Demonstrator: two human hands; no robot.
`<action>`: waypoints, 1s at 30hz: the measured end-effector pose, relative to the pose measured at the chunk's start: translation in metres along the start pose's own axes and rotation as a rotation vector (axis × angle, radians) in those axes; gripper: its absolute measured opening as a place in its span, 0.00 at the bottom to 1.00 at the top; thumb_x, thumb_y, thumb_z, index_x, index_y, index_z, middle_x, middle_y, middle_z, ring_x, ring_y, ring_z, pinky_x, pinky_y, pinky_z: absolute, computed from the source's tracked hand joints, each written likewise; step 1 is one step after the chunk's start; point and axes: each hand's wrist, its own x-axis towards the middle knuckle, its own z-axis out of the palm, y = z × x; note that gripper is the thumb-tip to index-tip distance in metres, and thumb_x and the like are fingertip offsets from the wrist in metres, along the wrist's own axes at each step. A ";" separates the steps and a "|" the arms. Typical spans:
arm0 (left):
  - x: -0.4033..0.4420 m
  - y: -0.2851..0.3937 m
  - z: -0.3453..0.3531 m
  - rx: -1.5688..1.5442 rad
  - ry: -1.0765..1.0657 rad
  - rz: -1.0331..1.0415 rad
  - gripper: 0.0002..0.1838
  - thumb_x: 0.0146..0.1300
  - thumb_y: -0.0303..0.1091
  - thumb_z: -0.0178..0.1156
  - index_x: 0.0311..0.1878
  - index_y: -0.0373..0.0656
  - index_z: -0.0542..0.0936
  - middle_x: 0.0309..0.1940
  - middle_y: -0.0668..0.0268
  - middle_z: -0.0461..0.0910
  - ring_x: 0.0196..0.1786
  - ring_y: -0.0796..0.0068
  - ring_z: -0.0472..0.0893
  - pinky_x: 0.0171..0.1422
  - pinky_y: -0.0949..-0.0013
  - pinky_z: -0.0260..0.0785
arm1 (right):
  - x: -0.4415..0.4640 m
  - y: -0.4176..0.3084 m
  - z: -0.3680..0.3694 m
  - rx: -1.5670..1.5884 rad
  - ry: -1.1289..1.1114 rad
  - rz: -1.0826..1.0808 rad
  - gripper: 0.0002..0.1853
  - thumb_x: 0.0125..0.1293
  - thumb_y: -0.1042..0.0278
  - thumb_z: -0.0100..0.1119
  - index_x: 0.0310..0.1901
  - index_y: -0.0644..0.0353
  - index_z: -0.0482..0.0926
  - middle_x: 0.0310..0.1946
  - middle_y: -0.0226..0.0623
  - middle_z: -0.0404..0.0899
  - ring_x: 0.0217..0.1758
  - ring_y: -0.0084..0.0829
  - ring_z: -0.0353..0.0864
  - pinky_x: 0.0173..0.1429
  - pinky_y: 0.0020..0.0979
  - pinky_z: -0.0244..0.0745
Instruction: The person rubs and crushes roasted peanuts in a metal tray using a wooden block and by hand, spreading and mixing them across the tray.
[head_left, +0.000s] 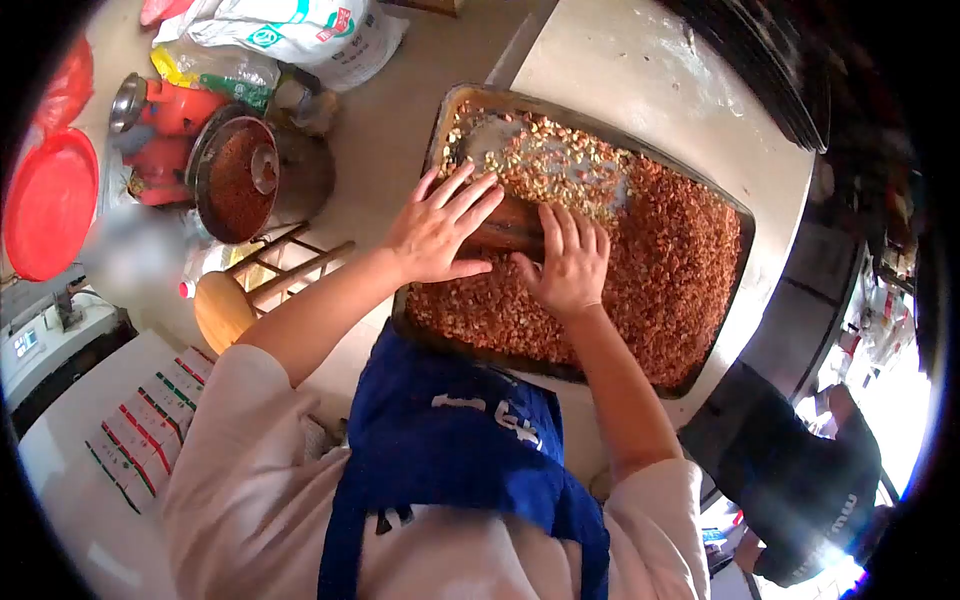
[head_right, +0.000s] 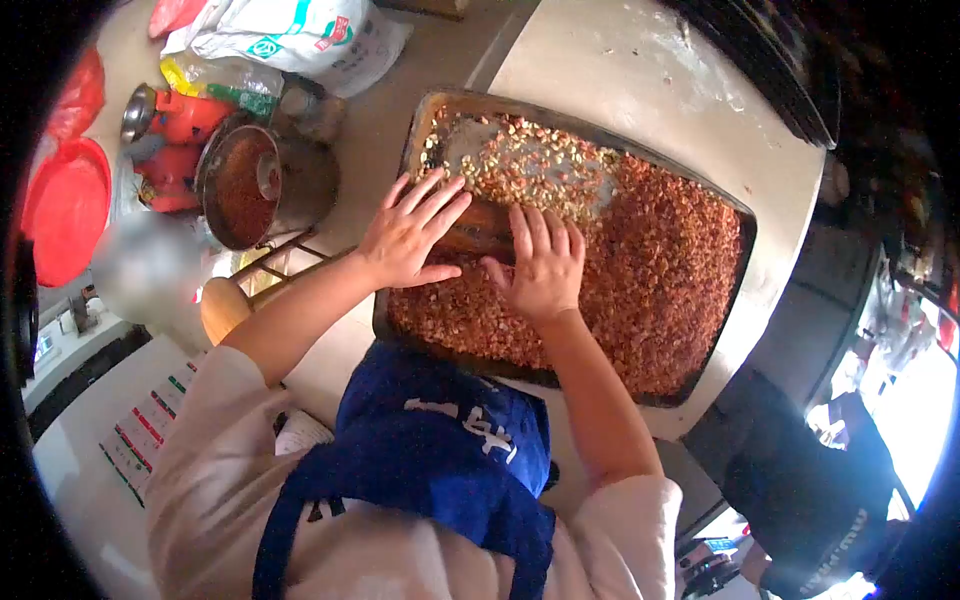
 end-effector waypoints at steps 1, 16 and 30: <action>0.015 -0.007 0.002 0.005 -0.001 0.001 0.55 0.61 0.75 0.55 0.82 0.48 0.56 0.81 0.56 0.57 0.83 0.51 0.55 0.82 0.38 0.48 | 0.011 0.005 0.002 -0.027 -0.046 0.046 0.38 0.63 0.34 0.62 0.67 0.54 0.74 0.62 0.43 0.77 0.66 0.46 0.75 0.72 0.55 0.65; 0.019 0.002 0.007 0.040 0.115 -0.076 0.53 0.60 0.73 0.59 0.79 0.47 0.61 0.78 0.58 0.62 0.80 0.56 0.61 0.80 0.44 0.54 | 0.020 0.010 -0.004 -0.033 -0.014 0.048 0.42 0.60 0.30 0.64 0.66 0.54 0.74 0.61 0.43 0.79 0.68 0.45 0.76 0.72 0.52 0.68; -0.072 0.048 0.015 0.014 0.069 -0.016 0.50 0.53 0.52 0.75 0.77 0.44 0.65 0.77 0.58 0.63 0.80 0.60 0.62 0.82 0.49 0.50 | -0.086 -0.033 0.003 0.034 -0.007 0.003 0.48 0.48 0.50 0.79 0.71 0.55 0.68 0.64 0.42 0.74 0.68 0.45 0.73 0.77 0.58 0.58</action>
